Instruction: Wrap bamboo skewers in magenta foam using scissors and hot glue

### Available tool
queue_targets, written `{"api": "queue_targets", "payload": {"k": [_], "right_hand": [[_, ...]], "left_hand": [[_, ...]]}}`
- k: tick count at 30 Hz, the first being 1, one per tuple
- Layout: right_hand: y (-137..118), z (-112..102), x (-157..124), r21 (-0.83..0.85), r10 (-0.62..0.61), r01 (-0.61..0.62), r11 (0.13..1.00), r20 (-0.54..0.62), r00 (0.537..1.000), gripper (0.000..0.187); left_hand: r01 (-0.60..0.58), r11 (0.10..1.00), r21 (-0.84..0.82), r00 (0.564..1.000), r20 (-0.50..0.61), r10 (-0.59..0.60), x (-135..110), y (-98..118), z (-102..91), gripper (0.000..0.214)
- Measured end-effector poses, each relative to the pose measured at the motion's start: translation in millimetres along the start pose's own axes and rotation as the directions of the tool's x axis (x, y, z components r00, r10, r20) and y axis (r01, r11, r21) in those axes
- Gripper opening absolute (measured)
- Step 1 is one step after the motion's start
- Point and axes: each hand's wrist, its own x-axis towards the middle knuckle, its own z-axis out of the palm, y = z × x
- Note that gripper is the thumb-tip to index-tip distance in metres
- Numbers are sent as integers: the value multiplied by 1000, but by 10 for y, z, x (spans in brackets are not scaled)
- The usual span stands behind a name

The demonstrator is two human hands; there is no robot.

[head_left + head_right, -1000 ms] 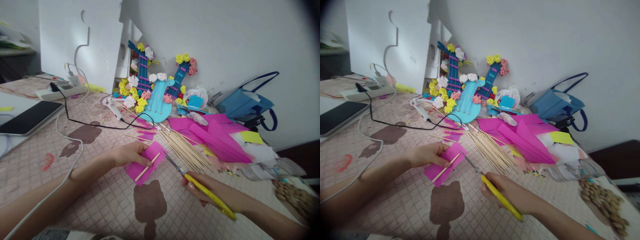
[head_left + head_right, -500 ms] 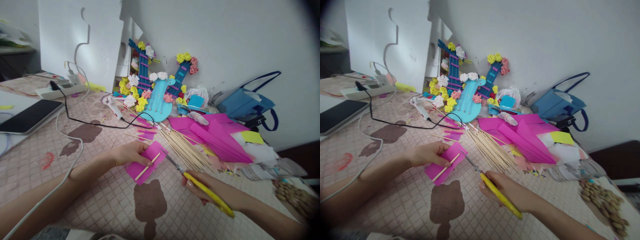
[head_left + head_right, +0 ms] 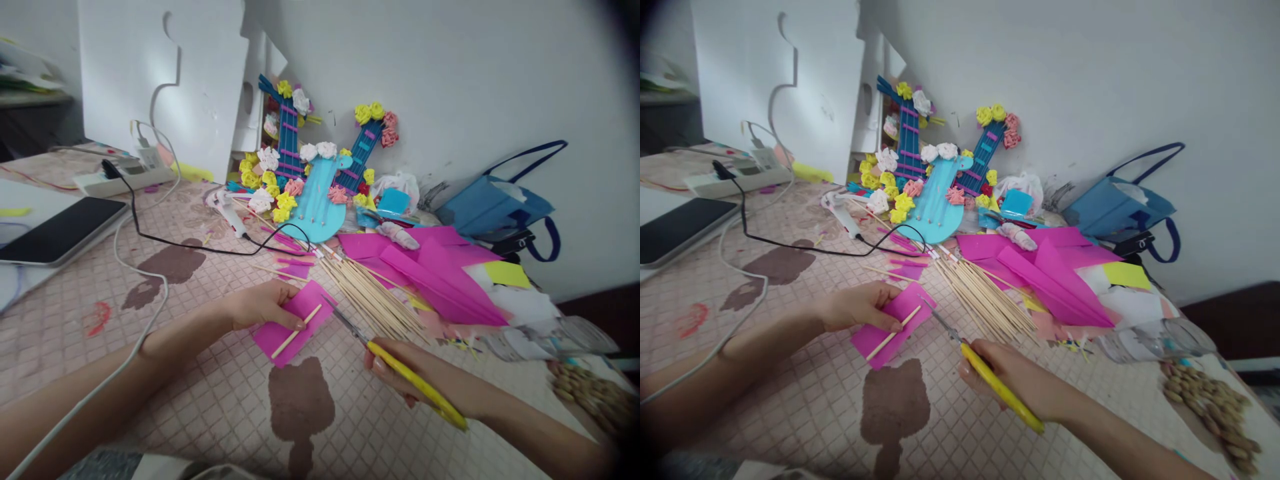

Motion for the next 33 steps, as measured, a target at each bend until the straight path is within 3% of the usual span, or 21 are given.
{"api": "queue_targets", "payload": {"k": [12, 17, 21, 24, 33], "right_hand": [[-58, 9, 4, -50, -12, 8, 999, -71, 997, 47], [-24, 41, 38, 54, -59, 62, 997, -59, 997, 48], [13, 61, 38, 111, 26, -17, 994, -79, 997, 34], [60, 51, 9, 69, -4, 8, 998, -53, 999, 29], [108, 47, -6, 59, -82, 78, 995, 71, 994, 46]], "left_hand": [[-6, 1000, -3, 1000, -3, 6, 1, -4, 0, 30], [-20, 999, -30, 1000, 9, 20, 3, -15, 3, 30], [-20, 999, -31, 1000, 6, 20, 2, -20, 1, 26], [-19, 1000, -16, 1000, -1, 19, 0, -15, 1, 26], [5, 997, -71, 998, 65, 0, -36, 59, 40, 25]]}}
